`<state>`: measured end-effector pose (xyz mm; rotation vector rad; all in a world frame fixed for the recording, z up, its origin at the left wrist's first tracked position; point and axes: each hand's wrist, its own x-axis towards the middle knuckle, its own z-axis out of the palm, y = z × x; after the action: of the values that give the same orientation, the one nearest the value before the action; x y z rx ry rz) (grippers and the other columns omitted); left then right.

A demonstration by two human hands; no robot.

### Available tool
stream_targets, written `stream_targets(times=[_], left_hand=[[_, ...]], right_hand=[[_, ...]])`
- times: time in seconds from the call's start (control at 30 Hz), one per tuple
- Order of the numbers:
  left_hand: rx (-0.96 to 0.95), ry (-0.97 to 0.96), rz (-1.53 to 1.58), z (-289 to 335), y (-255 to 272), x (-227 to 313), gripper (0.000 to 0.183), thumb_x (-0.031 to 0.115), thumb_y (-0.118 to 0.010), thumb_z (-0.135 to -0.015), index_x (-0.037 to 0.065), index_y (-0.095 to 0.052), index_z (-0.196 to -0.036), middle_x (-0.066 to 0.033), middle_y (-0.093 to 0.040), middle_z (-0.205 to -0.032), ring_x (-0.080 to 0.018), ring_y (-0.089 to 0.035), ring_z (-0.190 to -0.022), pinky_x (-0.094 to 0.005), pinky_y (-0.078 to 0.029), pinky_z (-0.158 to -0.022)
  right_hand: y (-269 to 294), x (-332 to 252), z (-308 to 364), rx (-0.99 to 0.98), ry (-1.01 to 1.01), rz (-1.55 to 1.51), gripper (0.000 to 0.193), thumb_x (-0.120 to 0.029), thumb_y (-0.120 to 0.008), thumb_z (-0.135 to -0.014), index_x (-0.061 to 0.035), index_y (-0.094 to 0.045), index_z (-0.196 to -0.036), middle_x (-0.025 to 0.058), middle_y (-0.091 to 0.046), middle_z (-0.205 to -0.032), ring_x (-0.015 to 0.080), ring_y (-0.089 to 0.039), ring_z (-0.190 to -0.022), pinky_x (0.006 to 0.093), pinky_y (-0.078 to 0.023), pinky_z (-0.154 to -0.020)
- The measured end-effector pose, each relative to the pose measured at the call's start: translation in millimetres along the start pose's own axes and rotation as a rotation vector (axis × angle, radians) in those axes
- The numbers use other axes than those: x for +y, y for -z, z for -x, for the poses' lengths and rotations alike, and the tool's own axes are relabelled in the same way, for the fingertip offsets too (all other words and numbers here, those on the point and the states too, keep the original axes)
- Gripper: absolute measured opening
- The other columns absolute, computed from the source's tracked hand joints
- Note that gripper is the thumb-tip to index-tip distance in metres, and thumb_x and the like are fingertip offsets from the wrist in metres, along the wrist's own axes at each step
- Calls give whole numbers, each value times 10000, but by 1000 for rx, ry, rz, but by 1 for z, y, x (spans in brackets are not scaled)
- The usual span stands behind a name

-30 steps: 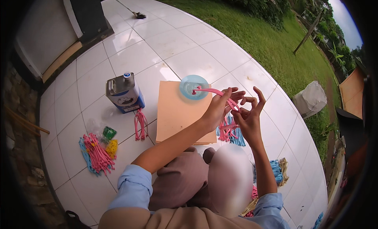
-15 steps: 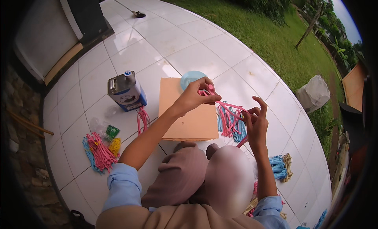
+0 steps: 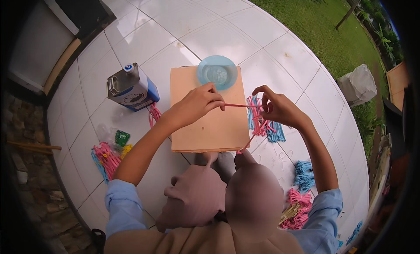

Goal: The person applies a liquid from a container to pink plastic components and joins them together by hand.

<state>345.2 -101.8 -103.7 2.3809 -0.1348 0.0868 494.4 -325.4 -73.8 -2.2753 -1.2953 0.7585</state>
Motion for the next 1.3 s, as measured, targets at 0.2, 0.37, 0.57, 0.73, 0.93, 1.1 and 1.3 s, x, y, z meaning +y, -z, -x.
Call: stream_targets(times=[0.2,0.37,0.57,0.73,0.93,1.1,1.3], left_hand=[[42,66,76,-9,-41,-37,176,142,-529,-855,82,-641,-977,-120,-581,-841,-248,-575,-794,-359,-462,-712],[-37,96,28,-7,-47,-57,324,88,-563,-774,136,-642,-1085,-103,-540,-673,-254,-558,-652,-363,-458,-636],[65,-21,-277,-13,-46,-66,483,28,-609,-660,198,-654,-1110,-49,-369,-551,-195,-441,-510,-332,-414,-510],[83,-84,-403,-15,-45,-69,458,71,-652,-640,200,-670,-1080,-17,-355,-546,-174,-428,-512,-317,-382,-498],[109,-134,-499,-15,-47,-69,404,122,-663,-656,180,-678,-1055,-3,-367,-545,-162,-443,-555,-301,-376,-542],[95,-61,-483,-13,-47,-56,419,130,-641,-658,164,-666,-1075,-14,-501,-714,-177,-504,-707,-297,-410,-632],[99,-62,-582,-6,-57,-53,459,113,-616,-663,177,-646,-1115,-39,-554,-905,-205,-521,-850,-329,-426,-749]], right_hand=[[-24,52,-53,-234,32,-249,654,37,-594,-647,-85,-290,-1213,75,-442,-855,176,-540,-713,310,-467,-629],[-33,80,-77,-250,43,-452,582,55,-569,-648,-73,-296,-1146,64,-414,-841,155,-500,-719,290,-450,-651],[-40,96,-88,-188,96,-608,484,29,-621,-666,-73,-316,-1029,54,-435,-825,144,-504,-731,296,-456,-687],[-46,93,-83,-135,77,-602,473,-26,-656,-681,-70,-330,-1021,64,-469,-850,168,-527,-767,313,-456,-734],[-58,97,-76,66,203,-405,430,-98,-688,-706,-46,-390,-1011,81,-504,-903,197,-533,-838,349,-451,-773],[-62,93,-63,168,176,-289,380,-100,-718,-714,-39,-454,-980,87,-525,-929,209,-534,-853,360,-447,-796],[-74,93,-56,311,279,-285,381,-28,-729,-698,-52,-470,-977,87,-556,-939,226,-545,-877,357,-435,-838]])
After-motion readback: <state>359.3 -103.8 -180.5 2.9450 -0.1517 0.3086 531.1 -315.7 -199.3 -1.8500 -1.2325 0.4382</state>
